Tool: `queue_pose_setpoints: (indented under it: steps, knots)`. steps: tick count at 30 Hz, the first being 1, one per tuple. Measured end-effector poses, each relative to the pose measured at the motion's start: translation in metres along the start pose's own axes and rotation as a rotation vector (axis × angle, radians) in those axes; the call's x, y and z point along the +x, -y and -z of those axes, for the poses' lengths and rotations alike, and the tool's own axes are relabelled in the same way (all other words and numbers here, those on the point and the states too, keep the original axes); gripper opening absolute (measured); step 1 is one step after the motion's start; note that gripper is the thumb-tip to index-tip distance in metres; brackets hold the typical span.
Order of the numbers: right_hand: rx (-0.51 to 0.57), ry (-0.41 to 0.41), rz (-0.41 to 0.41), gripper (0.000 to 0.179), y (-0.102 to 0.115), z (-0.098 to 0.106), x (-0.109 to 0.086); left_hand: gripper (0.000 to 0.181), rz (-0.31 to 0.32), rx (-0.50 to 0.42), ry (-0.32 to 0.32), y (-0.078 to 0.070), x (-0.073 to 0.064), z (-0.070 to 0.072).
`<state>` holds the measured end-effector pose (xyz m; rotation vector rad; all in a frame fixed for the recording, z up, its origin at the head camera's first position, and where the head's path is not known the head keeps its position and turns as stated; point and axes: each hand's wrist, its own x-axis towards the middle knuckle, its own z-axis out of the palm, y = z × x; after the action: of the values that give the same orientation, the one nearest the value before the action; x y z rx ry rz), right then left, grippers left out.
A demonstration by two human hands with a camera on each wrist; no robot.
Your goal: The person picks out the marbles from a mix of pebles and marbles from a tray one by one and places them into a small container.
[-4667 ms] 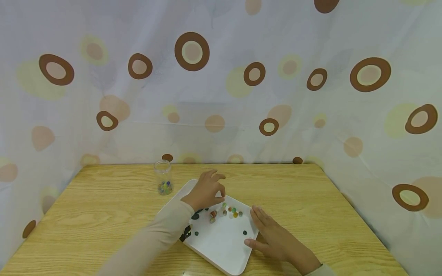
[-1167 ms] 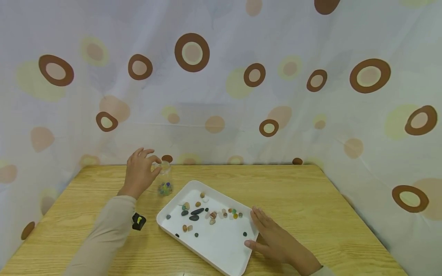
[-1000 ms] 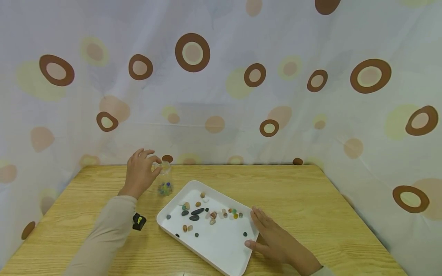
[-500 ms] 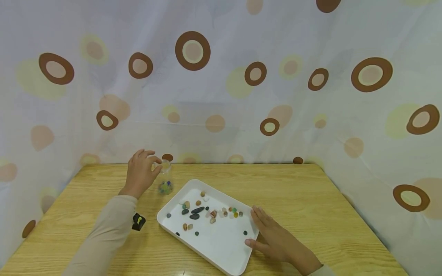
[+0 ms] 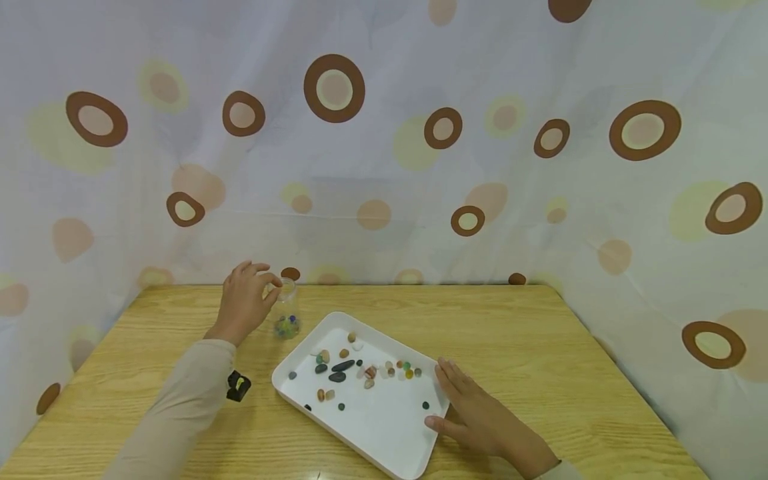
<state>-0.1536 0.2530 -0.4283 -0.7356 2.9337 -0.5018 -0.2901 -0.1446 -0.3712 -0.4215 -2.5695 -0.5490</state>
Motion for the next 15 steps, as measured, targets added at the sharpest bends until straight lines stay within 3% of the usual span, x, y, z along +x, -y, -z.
queue_pose_setpoints:
  steps: [5,10,15]
  knots:
    - [-0.003,0.002,0.003,0.088,0.000,0.000,0.000,0.017,-0.073,-0.032,0.016,-0.013,0.002,-0.005]
    - [-0.014,0.003,0.001,0.088,0.000,0.000,0.001,0.018,-0.213,-0.078,-0.003,-0.042,0.004,-0.015]
    - [-0.009,0.007,-0.002,0.088,0.000,0.000,0.001,0.017,-0.306,-0.139,0.101,-0.076,0.000,-0.033]
